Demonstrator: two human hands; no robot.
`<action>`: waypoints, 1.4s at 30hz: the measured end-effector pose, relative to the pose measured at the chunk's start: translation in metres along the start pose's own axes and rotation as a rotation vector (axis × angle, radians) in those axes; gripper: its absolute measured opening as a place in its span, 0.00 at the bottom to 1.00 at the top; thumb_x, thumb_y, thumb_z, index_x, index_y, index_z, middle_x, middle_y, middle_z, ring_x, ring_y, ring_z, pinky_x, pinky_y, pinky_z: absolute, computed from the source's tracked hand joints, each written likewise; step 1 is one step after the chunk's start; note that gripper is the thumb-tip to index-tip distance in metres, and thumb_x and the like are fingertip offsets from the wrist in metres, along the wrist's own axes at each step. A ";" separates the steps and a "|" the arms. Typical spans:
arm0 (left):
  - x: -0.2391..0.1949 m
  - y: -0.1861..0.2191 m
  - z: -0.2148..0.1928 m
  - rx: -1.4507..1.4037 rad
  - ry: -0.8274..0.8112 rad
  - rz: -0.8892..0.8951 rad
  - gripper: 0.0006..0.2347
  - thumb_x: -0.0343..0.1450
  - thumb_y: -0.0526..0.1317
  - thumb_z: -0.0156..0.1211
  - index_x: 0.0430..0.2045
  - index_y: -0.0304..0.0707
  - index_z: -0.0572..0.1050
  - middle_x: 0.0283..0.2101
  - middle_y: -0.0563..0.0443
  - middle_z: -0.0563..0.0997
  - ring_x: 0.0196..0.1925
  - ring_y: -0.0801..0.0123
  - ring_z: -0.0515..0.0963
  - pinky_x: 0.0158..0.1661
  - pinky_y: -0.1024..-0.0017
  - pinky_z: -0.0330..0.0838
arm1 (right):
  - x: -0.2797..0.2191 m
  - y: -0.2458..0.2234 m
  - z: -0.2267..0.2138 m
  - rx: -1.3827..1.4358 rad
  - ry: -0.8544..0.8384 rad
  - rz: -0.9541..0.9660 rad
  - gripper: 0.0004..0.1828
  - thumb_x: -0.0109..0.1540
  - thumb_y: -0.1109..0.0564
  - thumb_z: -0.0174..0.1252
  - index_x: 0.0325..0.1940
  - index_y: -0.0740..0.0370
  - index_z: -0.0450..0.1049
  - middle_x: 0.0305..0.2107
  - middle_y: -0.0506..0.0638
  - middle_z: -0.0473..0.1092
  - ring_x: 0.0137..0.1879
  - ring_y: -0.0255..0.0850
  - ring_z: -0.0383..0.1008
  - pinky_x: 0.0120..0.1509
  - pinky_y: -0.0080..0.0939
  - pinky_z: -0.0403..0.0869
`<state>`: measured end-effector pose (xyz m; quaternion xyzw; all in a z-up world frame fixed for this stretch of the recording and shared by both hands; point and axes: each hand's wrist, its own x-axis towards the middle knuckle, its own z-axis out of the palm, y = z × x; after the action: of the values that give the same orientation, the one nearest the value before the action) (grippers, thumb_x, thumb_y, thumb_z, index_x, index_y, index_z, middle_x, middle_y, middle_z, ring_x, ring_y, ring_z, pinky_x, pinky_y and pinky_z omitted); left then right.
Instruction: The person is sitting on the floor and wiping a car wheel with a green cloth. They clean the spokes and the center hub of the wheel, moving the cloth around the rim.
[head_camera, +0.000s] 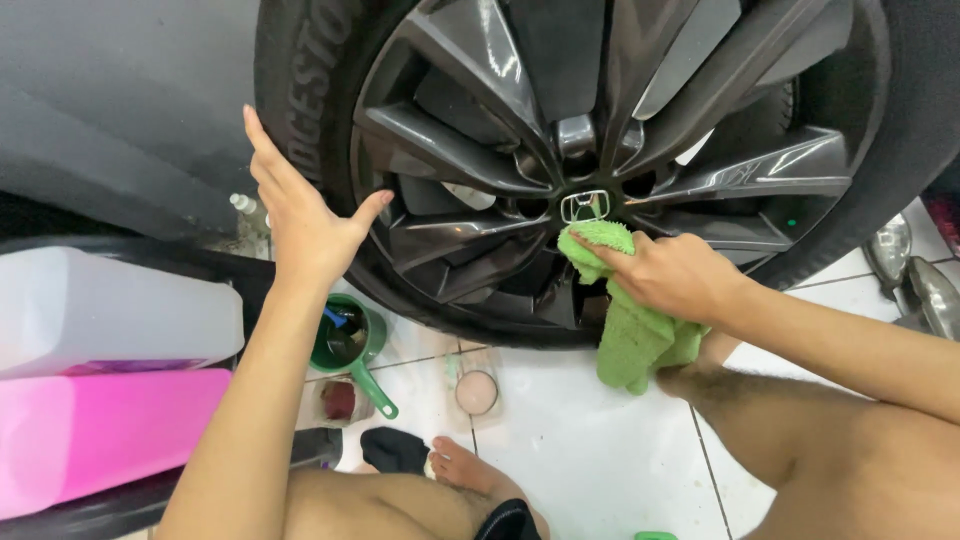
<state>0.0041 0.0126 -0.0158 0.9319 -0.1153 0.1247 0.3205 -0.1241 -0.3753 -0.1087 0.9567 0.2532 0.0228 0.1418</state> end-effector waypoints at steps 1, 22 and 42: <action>-0.002 -0.001 0.001 0.002 -0.005 -0.012 0.59 0.68 0.47 0.85 0.71 0.51 0.24 0.74 0.23 0.47 0.74 0.31 0.56 0.66 0.40 0.58 | -0.003 -0.004 0.001 0.006 -0.007 -0.009 0.37 0.68 0.43 0.43 0.82 0.37 0.43 0.23 0.49 0.67 0.15 0.44 0.72 0.14 0.47 0.63; -0.001 0.010 -0.004 -0.057 -0.034 -0.003 0.57 0.71 0.44 0.83 0.71 0.52 0.23 0.75 0.23 0.44 0.78 0.30 0.50 0.70 0.39 0.51 | -0.025 0.005 0.004 -0.054 -0.073 -0.133 0.41 0.68 0.43 0.46 0.83 0.55 0.43 0.12 0.42 0.63 0.11 0.33 0.59 0.11 0.41 0.57; -0.006 0.047 -0.010 0.424 0.184 0.104 0.49 0.69 0.53 0.83 0.70 0.27 0.46 0.70 0.36 0.52 0.65 0.41 0.62 0.60 0.47 0.56 | -0.021 0.026 -0.038 0.327 -0.119 0.139 0.41 0.69 0.38 0.45 0.82 0.30 0.35 0.29 0.51 0.69 0.20 0.48 0.68 0.25 0.47 0.72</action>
<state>-0.0171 -0.0166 0.0162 0.9559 -0.1046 0.2469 0.1198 -0.1346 -0.3974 -0.0640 0.9818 0.1782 -0.0658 -0.0030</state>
